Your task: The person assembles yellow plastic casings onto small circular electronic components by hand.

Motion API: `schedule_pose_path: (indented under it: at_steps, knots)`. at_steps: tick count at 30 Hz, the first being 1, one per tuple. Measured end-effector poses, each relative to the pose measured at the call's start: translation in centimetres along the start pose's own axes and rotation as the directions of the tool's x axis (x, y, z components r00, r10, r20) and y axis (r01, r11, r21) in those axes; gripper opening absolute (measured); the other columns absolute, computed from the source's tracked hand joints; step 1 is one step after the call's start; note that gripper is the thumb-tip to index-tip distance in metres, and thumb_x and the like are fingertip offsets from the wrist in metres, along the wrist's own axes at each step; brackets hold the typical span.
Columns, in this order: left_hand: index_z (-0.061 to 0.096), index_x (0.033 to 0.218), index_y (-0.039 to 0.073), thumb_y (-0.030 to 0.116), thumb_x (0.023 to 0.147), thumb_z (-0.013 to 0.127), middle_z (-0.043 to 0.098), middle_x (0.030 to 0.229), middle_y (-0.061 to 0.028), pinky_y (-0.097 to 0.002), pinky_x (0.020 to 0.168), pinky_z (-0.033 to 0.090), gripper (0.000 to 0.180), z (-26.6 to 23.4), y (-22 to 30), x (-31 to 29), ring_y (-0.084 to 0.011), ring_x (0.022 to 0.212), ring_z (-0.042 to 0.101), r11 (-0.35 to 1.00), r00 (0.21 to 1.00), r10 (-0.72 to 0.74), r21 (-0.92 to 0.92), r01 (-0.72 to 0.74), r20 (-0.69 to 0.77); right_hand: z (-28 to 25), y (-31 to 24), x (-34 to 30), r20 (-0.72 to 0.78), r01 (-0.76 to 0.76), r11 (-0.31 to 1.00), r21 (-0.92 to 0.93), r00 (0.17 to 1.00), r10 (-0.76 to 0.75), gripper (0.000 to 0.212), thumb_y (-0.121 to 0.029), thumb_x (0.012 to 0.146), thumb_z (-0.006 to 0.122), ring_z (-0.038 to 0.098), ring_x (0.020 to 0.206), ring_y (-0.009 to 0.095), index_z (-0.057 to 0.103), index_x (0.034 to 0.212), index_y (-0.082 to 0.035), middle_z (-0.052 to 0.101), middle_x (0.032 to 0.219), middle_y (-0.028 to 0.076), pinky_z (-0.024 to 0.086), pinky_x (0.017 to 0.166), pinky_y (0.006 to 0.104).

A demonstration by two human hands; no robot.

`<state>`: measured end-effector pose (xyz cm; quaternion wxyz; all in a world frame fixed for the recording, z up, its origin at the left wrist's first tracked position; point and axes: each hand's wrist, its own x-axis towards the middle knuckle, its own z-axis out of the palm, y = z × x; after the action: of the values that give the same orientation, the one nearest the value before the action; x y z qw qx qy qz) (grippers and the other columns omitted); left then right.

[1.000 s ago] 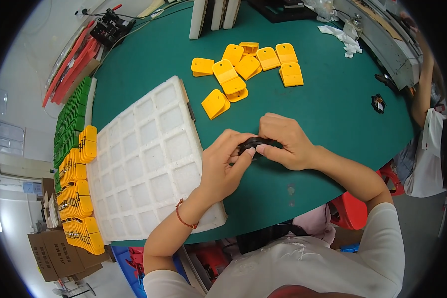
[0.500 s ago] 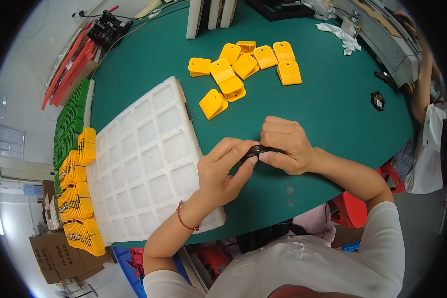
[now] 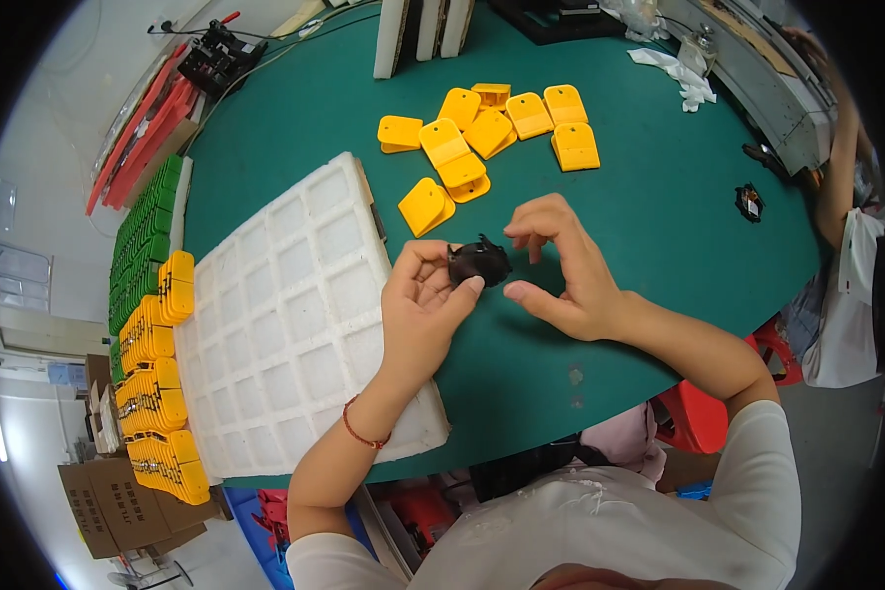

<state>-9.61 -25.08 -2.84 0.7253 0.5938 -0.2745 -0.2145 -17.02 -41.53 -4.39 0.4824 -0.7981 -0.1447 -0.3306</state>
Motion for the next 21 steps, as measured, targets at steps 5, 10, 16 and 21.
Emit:
schedule_pose_path:
  at_steps: [5, 10, 16, 21]
  knots:
    - [0.046, 0.101, -0.002, -0.009, 0.074, 0.057, 0.053, 0.096, -0.0099, -0.0237, 0.080, 0.045, 0.029, 0.21, 0.71, 0.48, -0.0146, 0.090, 0.056, 0.966, 0.983, -0.169, -0.184, 0.179, 0.069, 0.43, 0.23, -0.29, 0.067, -0.057, 0.997, 0.058, 0.996, 0.053, 0.039, -0.017, 0.076, 0.062, 0.047, 0.075, 0.020, 0.042, 0.107, -0.004, 0.045, 0.096, 0.011, 0.039, 0.062, 0.0284]
    - [0.048, 0.099, -0.003, -0.005, 0.075, 0.061, 0.056, 0.094, -0.0099, -0.0228, 0.077, 0.047, 0.027, 0.17, 0.52, 0.31, -0.0130, 0.087, 0.057, 0.978, 0.980, -0.195, -0.067, 0.196, 0.026, 0.38, 0.09, -0.33, 0.110, -0.128, 0.990, 0.066, 0.987, 0.121, 0.033, -0.019, 0.079, 0.058, 0.047, 0.073, 0.019, 0.044, 0.104, -0.002, 0.046, 0.089, 0.010, 0.039, 0.062, 0.0283]
    - [0.051, 0.098, -0.005, -0.003, 0.076, 0.062, 0.059, 0.091, -0.0108, -0.0221, 0.073, 0.049, 0.025, 0.20, 0.45, 0.32, -0.0121, 0.082, 0.059, 0.971, 0.972, -0.233, -0.054, 0.234, 0.022, 0.29, -0.27, -0.01, 0.185, -0.407, 0.901, 0.152, 0.907, 0.379, 0.020, -0.016, 0.082, 0.054, 0.048, 0.066, 0.014, 0.050, 0.094, 0.000, 0.049, 0.078, 0.007, 0.040, 0.061, 0.0258]
    - [0.053, 0.096, -0.006, -0.002, 0.077, 0.061, 0.060, 0.090, -0.0117, -0.0225, 0.073, 0.050, 0.021, 0.29, 0.58, 0.34, -0.0127, 0.080, 0.060, 0.969, 0.971, -0.237, -0.066, 0.237, 0.002, 0.67, 0.47, -0.23, 0.171, -0.470, 0.829, 0.304, 0.883, 0.438, 0.016, -0.014, 0.083, 0.054, 0.049, 0.066, 0.009, 0.052, 0.089, 0.001, 0.052, 0.076, 0.005, 0.041, 0.059, 0.0225]
